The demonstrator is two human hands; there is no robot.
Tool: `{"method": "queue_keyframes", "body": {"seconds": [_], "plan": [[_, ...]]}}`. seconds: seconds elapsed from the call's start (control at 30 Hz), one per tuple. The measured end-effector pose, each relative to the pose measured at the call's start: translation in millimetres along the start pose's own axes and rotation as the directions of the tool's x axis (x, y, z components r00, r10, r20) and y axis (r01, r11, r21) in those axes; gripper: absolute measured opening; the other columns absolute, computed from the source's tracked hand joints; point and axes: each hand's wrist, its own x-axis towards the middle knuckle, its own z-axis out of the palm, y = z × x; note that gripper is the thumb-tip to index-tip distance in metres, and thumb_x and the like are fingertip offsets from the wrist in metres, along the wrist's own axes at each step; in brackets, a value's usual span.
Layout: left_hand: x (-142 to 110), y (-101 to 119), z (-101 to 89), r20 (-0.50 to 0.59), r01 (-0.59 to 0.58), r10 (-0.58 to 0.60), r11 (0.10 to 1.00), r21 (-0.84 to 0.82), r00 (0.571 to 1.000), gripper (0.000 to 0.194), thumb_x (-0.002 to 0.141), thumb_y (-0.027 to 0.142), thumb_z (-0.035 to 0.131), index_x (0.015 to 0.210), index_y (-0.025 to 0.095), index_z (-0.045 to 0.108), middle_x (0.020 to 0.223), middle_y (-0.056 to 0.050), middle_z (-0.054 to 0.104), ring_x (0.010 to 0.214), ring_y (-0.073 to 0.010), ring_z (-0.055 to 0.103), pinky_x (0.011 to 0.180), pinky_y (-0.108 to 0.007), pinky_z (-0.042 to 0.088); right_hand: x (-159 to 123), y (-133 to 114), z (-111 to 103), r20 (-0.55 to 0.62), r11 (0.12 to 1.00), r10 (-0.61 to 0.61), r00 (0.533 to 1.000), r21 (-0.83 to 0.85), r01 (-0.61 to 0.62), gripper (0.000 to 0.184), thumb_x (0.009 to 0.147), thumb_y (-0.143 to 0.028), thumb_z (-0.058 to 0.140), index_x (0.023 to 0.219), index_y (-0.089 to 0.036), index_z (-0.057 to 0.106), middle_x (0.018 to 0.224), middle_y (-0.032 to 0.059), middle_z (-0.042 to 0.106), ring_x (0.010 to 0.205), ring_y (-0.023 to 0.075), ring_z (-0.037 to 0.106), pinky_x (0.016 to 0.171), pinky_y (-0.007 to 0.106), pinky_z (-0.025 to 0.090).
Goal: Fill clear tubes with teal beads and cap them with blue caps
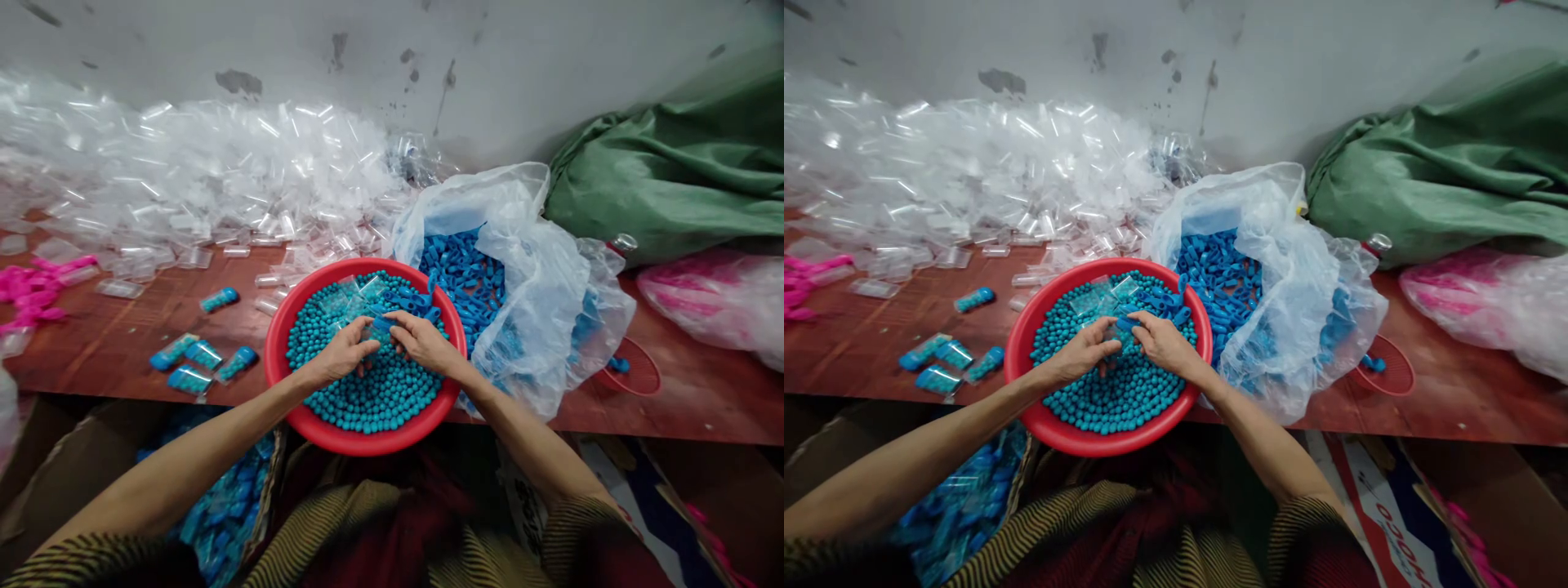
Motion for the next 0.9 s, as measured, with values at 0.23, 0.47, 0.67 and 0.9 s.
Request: {"method": "queue_keyframes", "body": {"seconds": [0.23, 0.47, 0.67, 0.9], "plan": [[-11.1, 0.4, 0.4, -0.009, 0.053, -0.054, 0.996, -0.071, 0.999, 0.049, 0.075, 0.035, 0.061, 0.115, 0.017, 0.04, 0.064, 0.007, 0.049, 0.043, -0.0073, 0.052, 0.034, -0.016, 0.038, -8.1, 12.4, 7.1, -0.141, 0.833, -0.451, 0.881, -0.42, 0.359, 0.028, 0.087, -0.013, 0.045, 0.109, -0.017, 0.062, 0.098, 0.0086, 0.067, 0.091, 0.0183, 0.061, 0.081, 0.033, 0.048], [-16.2, 5.3, 5.8, 0.063, 0.076, -0.068, 0.987, -0.142, 0.996, 0.059, 0.075, 0.042, 0.062, 0.122, 0.015, 0.04, 0.059, 0.007, 0.048, 0.04, -0.0056, 0.047, 0.031, -0.014, 0.03, -16.3, 19.2, 14.2, -0.115, 0.645, -0.648, 0.753, -0.607, 0.463, 0.031, 0.088, -0.009, 0.041, 0.106, -0.016, 0.065, 0.099, 0.0097, 0.069, 0.088, 0.0191, 0.062, 0.077, 0.034, 0.049], [-21.1, 4.9, 1.2, 0.125, 0.111, -0.087, 0.974, -0.198, 0.988, 0.065, 0.076, 0.042, 0.062, 0.129, 0.019, 0.033, 0.061, 0.007, 0.051, 0.04, -0.0072, 0.051, 0.032, -0.014, 0.035, -19.0, 10.5, 17.1, -0.277, 0.842, -0.484, 0.83, -0.405, 0.356, 0.021, 0.088, -0.015, 0.05, 0.093, -0.02, 0.069, 0.084, 0.0036, 0.071, 0.078, 0.0142, 0.065, 0.071, 0.027, 0.052], [-27.0, 4.5, 4.1, 0.09, 0.106, -0.088, 0.97, -0.22, 0.992, 0.062, 0.076, 0.037, 0.063, 0.129, 0.021, 0.035, 0.058, 0.008, 0.05, 0.038, -0.0075, 0.051, 0.03, -0.014, 0.033, -22.8, 8.8, 19.5, -0.157, 0.664, -0.653, 0.741, -0.589, 0.461, 0.028, 0.089, -0.012, 0.044, 0.1, -0.018, 0.069, 0.092, 0.0084, 0.071, 0.085, 0.0186, 0.062, 0.075, 0.035, 0.049]]}}
